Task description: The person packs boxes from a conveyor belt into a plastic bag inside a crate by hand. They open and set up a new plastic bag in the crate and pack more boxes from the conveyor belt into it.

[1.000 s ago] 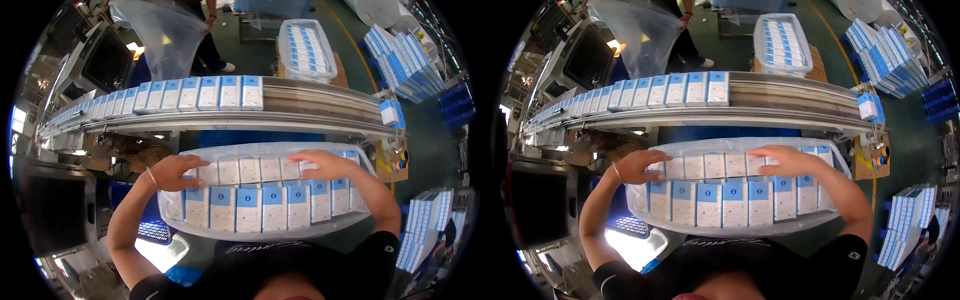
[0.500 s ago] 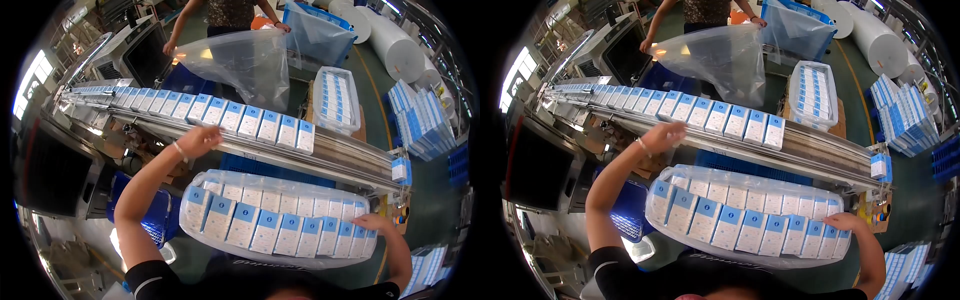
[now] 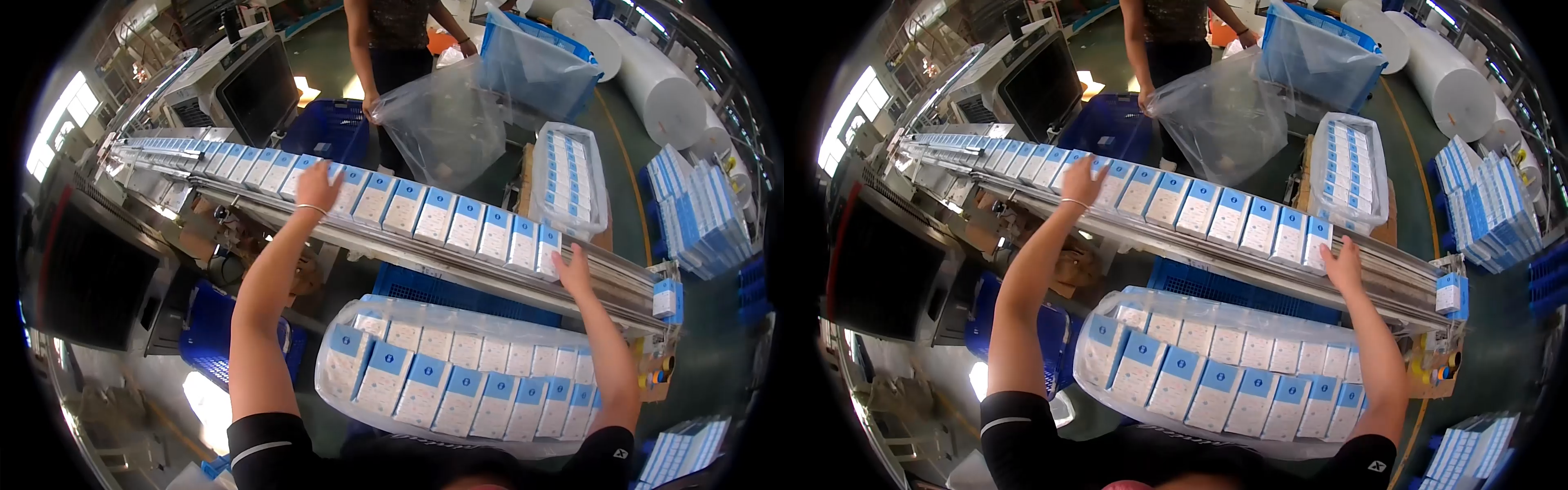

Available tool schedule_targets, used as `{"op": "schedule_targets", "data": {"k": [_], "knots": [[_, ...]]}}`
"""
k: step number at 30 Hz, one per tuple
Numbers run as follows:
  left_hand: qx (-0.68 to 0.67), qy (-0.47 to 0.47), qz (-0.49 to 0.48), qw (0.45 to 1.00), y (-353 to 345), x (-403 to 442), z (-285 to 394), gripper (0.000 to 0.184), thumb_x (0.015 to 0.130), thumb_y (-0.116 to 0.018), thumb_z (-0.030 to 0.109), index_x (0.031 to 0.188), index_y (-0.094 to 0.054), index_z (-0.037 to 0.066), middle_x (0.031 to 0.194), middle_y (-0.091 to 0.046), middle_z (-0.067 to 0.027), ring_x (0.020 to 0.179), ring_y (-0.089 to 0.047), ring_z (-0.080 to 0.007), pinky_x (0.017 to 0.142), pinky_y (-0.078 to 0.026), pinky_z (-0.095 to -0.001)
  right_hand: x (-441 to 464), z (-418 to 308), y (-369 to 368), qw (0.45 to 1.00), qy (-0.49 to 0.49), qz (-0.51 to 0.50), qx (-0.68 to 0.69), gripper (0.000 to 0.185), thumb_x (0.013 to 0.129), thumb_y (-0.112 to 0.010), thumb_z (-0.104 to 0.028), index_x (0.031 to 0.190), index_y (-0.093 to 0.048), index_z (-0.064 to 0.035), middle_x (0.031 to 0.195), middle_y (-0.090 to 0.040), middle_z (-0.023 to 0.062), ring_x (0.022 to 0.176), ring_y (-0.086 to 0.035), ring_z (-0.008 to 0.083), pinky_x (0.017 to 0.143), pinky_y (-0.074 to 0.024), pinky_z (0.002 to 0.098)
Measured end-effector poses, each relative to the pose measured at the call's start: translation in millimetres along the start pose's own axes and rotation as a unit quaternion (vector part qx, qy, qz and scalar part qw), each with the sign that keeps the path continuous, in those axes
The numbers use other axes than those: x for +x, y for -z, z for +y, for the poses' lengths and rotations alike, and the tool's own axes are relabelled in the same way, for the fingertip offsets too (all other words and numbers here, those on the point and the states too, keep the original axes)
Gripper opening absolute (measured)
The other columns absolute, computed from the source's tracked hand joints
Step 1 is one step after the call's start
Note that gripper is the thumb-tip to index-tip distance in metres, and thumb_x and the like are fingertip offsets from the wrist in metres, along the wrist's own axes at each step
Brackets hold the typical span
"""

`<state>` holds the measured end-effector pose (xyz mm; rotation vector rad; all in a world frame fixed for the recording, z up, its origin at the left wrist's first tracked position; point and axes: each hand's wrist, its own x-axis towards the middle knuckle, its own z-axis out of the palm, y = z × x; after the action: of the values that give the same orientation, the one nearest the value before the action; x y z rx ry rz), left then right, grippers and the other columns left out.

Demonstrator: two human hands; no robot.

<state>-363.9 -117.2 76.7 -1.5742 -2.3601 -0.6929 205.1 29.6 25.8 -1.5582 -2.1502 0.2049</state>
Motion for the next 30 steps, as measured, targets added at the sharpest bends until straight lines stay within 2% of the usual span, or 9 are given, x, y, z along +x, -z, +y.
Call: {"op": "schedule_targets", "data": {"k": [2,4,8,11,13,20,23,26,30], "knots": [[0.125,0.160,0.004,0.979,-19.3,12.8,-51.7,0.063,0.086,-0.059,0.053,0.114,-0.058,-0.004,0.116,-0.059,-0.0226,0.110,-0.056,-0.0373,0.096,-0.044,-0.0435,9.7,-16.0,-14.9,0.996,-0.065,-0.028,0.054,0.061,0.085,-0.065,-0.037,0.123,-0.049,0.0074,0.116,-0.057,0.0279,0.113,-0.053,0.0416,0.096,-0.0424,0.0430],[0.160,0.161,-0.096,0.969,-8.3,9.1,-50.3,0.075,0.079,-0.063,0.061,0.117,-0.057,-0.004,0.119,-0.058,-0.0230,0.115,-0.053,-0.0379,0.098,-0.043,-0.0434,11.2,-12.7,-22.1,0.985,-0.118,-0.062,0.108,0.063,0.085,-0.066,-0.038,0.123,-0.047,0.0084,0.116,-0.057,0.0294,0.116,-0.051,0.0418,0.097,-0.0415,0.0428],[0.129,0.235,-0.212,0.940,-19.8,31.8,-39.3,0.094,0.069,-0.071,0.065,0.124,-0.051,-0.008,0.126,-0.054,-0.0276,0.120,-0.052,-0.0362,0.099,-0.043,-0.0405,-2.2,1.2,1.0,0.994,-0.046,0.012,0.095,0.055,0.082,-0.069,-0.032,0.124,-0.050,-0.0019,0.113,-0.057,0.0282,0.109,-0.053,0.0421,0.095,-0.0421,0.0442],[-0.017,0.198,-0.217,0.956,-39.7,32.6,-41.1,0.098,0.066,-0.078,0.057,0.130,-0.044,-0.010,0.126,-0.055,-0.0280,0.120,-0.054,-0.0347,0.099,-0.043,-0.0377,-1.2,46.3,11.7,0.994,-0.069,-0.035,0.070,0.048,0.080,-0.070,-0.027,0.122,-0.053,-0.0129,0.111,-0.055,0.0250,0.105,-0.054,0.0407,0.093,-0.0435,0.0424],[-0.035,0.116,-0.194,0.973,-84.6,36.9,-67.8,0.100,0.068,-0.075,0.058,0.136,-0.038,-0.005,0.124,-0.058,-0.0236,0.118,-0.056,-0.0333,0.097,-0.045,-0.0363,4.6,69.2,14.2,0.995,0.018,-0.053,0.086,0.045,0.080,-0.070,-0.028,0.121,-0.055,-0.0186,0.115,-0.051,0.0238,0.103,-0.055,0.0400,0.092,-0.0444,0.0404],[0.041,0.042,-0.297,0.953,-58.3,-15.3,125.4,0.095,0.069,-0.066,0.066,0.144,-0.034,0.018,0.123,-0.056,-0.0305,0.121,-0.050,-0.0424,0.099,-0.042,-0.0430,31.3,101.0,60.9,0.959,-0.194,-0.205,0.034,0.067,0.071,-0.073,-0.049,0.126,-0.053,-0.0168,0.129,-0.040,0.0335,0.120,-0.047,0.0445,0.102,-0.0389,0.0399],[0.074,0.083,-0.356,0.928,-75.9,-4.7,147.2,0.101,0.067,-0.064,0.068,0.148,-0.028,0.018,0.134,-0.045,-0.0340,0.126,-0.044,-0.0467,0.101,-0.039,-0.0480,49.5,105.3,56.8,0.912,-0.243,-0.308,-0.119,0.107,0.066,-0.068,-0.065,0.150,-0.027,-0.0113,0.147,-0.006,0.0428,0.140,-0.015,0.0514,0.112,-0.0260,0.0427],[0.207,0.150,-0.372,0.892,-86.5,-1.9,171.0,0.108,0.064,-0.064,0.069,0.150,-0.022,0.020,0.139,-0.033,-0.0383,0.129,-0.038,-0.0493,0.101,-0.037,-0.0529,58.4,117.4,46.7,0.896,-0.263,-0.328,-0.143,0.110,0.065,-0.068,-0.065,0.150,-0.025,-0.0098,0.147,-0.001,0.0426,0.140,-0.010,0.0530,0.113,-0.0242,0.0447],[0.143,0.173,-0.332,0.916,-84.2,-24.5,186.5,0.105,0.062,-0.068,0.063,0.149,-0.024,0.022,0.134,-0.036,-0.0345,0.129,-0.036,-0.0466,0.098,-0.038,-0.0528,39.0,106.2,59.4,0.938,-0.254,-0.225,-0.076,0.096,0.063,-0.072,-0.051,0.140,-0.039,-0.0062,0.141,-0.027,0.0380,0.130,-0.032,0.0523,0.106,-0.0337,0.0475]]}}
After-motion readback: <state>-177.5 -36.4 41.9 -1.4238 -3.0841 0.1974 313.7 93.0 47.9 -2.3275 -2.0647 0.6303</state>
